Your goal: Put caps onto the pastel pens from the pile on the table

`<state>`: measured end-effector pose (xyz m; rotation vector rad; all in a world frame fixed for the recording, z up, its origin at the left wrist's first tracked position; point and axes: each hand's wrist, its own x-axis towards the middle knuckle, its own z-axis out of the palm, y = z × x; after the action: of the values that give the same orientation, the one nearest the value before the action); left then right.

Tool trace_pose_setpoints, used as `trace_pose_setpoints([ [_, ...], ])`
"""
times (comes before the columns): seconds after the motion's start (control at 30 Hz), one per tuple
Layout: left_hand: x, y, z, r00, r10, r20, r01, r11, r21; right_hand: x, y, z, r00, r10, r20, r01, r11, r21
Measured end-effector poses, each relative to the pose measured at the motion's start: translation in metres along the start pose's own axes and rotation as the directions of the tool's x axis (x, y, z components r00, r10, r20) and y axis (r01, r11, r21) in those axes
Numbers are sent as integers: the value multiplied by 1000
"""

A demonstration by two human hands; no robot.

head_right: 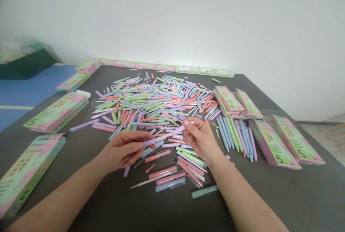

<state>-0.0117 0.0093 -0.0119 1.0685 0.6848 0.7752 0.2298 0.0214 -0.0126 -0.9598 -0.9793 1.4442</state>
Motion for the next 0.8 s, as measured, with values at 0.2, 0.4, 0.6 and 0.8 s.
trace_pose_setpoints([
  [0.2,0,2,2,999,25,-33,-27,998,-52,3,-3,-2,993,-98,-72,103,993,56],
  [0.4,1,4,2,998,31,-51,-34,998,-57,4,-9,-6,959,-206,-196,230,968,105],
  [0.6,2,1,0,998,45,-52,-49,995,-88,4,-10,-5,977,-108,-182,147,964,220],
  [0.8,1,2,-2,998,55,-44,-61,988,-145,8,-16,-9,979,-41,-202,115,922,370],
])
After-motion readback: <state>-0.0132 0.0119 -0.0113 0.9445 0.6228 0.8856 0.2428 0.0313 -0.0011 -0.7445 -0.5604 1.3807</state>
